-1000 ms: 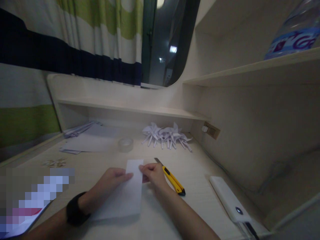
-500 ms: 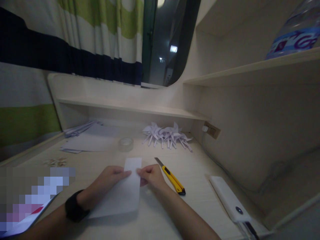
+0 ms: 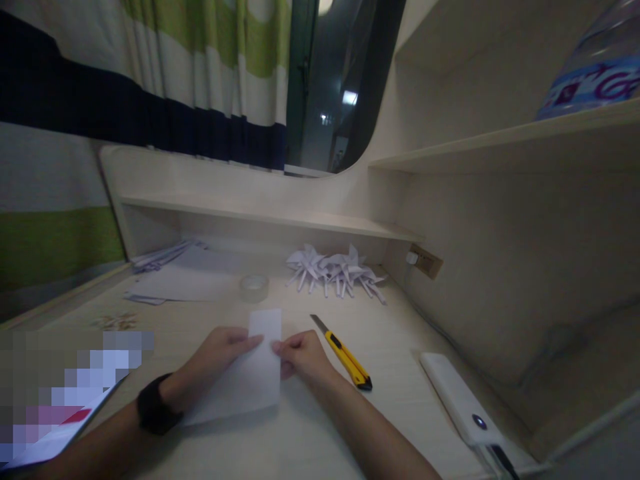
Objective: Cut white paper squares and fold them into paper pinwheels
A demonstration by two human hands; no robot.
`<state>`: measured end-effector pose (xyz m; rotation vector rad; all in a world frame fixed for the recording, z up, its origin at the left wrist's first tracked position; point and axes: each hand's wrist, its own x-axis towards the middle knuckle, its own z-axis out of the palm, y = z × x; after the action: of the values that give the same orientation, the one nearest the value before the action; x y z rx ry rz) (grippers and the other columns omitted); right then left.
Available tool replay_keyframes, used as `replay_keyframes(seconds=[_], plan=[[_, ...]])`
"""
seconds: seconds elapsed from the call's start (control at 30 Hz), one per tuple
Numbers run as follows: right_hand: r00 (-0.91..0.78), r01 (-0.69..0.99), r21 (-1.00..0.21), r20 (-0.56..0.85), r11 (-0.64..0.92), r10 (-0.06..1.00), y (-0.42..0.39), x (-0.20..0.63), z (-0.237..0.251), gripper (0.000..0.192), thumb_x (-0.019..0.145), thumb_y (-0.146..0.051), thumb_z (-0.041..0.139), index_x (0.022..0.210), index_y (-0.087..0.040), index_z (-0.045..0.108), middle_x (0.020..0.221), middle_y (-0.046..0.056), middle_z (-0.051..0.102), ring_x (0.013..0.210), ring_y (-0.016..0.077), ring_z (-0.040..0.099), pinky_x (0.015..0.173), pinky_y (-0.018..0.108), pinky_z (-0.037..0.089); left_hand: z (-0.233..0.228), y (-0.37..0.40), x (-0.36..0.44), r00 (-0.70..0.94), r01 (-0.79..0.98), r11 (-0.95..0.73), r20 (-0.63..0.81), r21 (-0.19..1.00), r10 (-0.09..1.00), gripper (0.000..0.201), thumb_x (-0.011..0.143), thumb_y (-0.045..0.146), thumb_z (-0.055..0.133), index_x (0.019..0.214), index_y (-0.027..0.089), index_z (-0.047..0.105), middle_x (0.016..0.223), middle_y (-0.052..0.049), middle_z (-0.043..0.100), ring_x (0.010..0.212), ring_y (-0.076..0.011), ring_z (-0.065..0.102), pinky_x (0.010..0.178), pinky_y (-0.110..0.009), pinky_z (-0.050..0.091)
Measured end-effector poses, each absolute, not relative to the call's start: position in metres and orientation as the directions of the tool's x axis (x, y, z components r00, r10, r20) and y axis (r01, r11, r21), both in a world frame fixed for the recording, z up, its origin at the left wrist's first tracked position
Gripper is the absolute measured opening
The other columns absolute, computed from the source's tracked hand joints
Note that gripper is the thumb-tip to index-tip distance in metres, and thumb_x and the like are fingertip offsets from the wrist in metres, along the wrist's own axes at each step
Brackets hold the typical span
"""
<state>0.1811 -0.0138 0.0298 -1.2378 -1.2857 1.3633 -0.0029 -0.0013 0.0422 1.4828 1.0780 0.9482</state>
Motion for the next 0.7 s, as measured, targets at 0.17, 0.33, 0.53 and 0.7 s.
replay_keyframes(seconds=[0.17, 0.33, 0.53, 0.7], plan=[[-0.123, 0.046, -0.995, -0.093, -0.088, 0.988, -0.016, 0.179, 0.029, 0.047, 0.053, -0.055, 0.077, 0.048, -0.011, 0.061, 0.042, 0.002, 0.055, 0.036, 0.01, 0.047, 0.039, 0.023, 0.037, 0.042, -0.003, -0.003, 0.279, 0.121, -0.052, 0.016, 0.991, 0.96, 0.039, 0.071, 0.049, 0.064, 0.063, 0.012, 0.062, 0.056, -0.003, 0.061, 0.05, -0.0146, 0.052, 0.047, -0.024, 0.036], [-0.04, -0.053, -0.998, -0.01, -0.012, 0.999, -0.014, 0.176, 0.024, 0.043, 0.052, -0.049, 0.079, 0.045, -0.012, 0.058, 0.041, -0.001, 0.051, 0.038, 0.0071, 0.04, 0.039, 0.021, 0.03, 0.043, -0.005, -0.002, 0.228, 0.083, -0.054, 0.034, 0.995, 0.973, 0.039, 0.073, 0.049, 0.064, 0.061, 0.013, 0.058, 0.053, -0.001, 0.057, 0.047, -0.013, 0.049, 0.045, -0.024, 0.033], [0.021, -0.104, -0.995, -0.008, -0.006, 1.0, -0.007, 0.177, 0.01, 0.037, 0.053, -0.044, 0.08, 0.055, -0.01, 0.065, 0.047, 0.001, 0.056, 0.042, 0.0086, 0.043, 0.043, 0.022, 0.03, 0.041, -0.007, 0.003, 0.261, -0.074, 0.009, 0.011, 0.997, 0.965, 0.034, 0.073, 0.045, 0.066, 0.067, 0.012, 0.06, 0.059, -0.002, 0.061, 0.05, -0.0136, 0.053, 0.047, -0.024, 0.037], [-0.051, -0.103, -0.995, -0.004, -0.009, 0.999, -0.007, 0.187, 0.017, 0.033, 0.058, -0.04, 0.078, 0.055, -0.011, 0.065, 0.047, 0.0, 0.055, 0.043, 0.0079, 0.042, 0.044, 0.022, 0.028, 0.041, -0.003, -0.002, 0.345, -0.126, 0.082, -0.034, 0.989, 0.938, 0.035, 0.072, 0.045, 0.068, 0.078, 0.01, 0.064, 0.067, -0.006, 0.065, 0.057, -0.0165, 0.058, 0.054, -0.027, 0.042]])
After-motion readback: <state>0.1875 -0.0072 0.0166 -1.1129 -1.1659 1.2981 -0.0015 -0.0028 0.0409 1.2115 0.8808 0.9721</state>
